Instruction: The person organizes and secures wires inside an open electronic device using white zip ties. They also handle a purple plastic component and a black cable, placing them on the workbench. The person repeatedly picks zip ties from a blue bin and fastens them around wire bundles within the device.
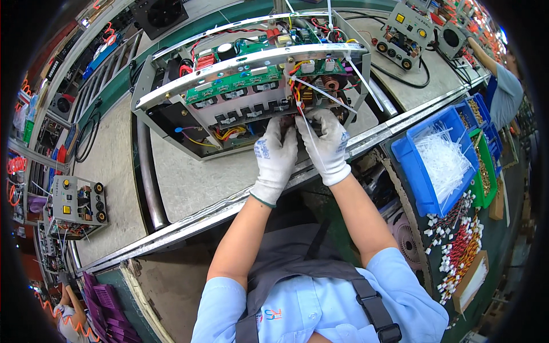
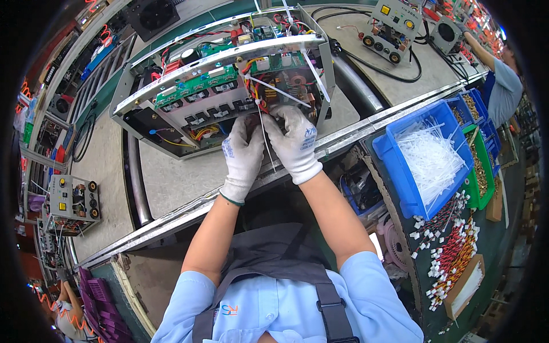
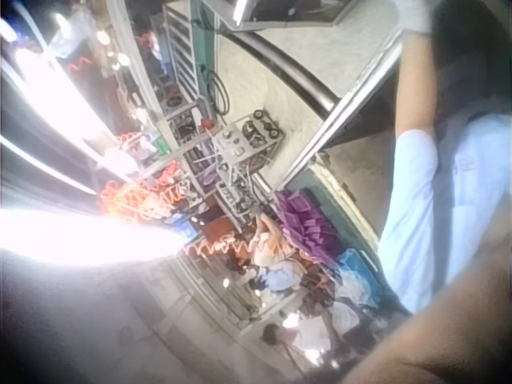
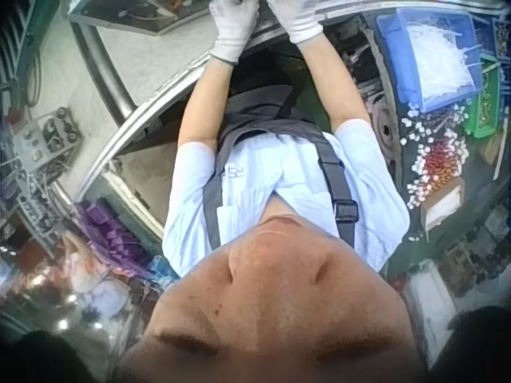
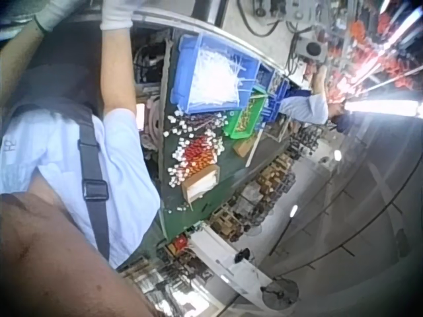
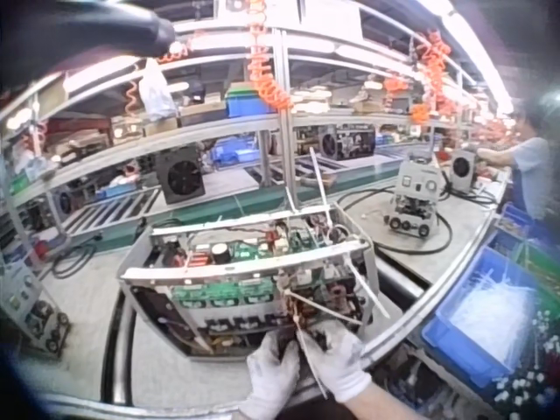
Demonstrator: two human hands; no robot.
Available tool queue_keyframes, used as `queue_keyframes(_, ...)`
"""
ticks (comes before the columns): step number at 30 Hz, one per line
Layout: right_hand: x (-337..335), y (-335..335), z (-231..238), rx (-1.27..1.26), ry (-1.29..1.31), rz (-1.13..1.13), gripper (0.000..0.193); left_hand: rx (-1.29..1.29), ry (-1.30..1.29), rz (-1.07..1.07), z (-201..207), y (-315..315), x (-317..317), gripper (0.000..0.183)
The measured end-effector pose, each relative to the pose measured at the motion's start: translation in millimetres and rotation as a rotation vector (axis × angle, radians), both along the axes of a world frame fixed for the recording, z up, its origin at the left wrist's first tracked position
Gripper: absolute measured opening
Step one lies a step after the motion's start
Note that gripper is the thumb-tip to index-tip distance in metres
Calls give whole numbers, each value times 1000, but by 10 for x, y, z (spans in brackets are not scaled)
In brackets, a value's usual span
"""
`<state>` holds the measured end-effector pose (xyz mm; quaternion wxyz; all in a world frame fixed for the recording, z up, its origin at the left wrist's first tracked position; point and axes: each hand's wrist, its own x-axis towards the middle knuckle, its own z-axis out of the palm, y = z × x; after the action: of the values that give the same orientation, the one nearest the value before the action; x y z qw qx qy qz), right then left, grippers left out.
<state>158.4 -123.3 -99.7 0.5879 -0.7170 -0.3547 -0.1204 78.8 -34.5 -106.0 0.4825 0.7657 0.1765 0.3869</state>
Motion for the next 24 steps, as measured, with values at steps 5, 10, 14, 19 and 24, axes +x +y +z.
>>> queue_keyframes(5, 55, 29, -224, 244, 157, 112, 21, -7, -48, -46, -74, -58, -15, 16)
queue_keyframes(10, 106, -92, -106, 218, 368, 249, 15, 28, 13, -197, 30, 7, -60, 20)
queue_keyframes(14, 141, -199, 94, 138, 492, 287, 12, 59, 122, -337, 144, 98, -133, 26)
queue_keyframes(19, 214, -263, 182, -35, 340, 264, 13, 207, 65, -237, 187, 111, -52, 17)
queue_keyframes(24, 304, -354, 414, 20, 653, 488, 17, 185, 149, -229, 208, 131, -17, 18)
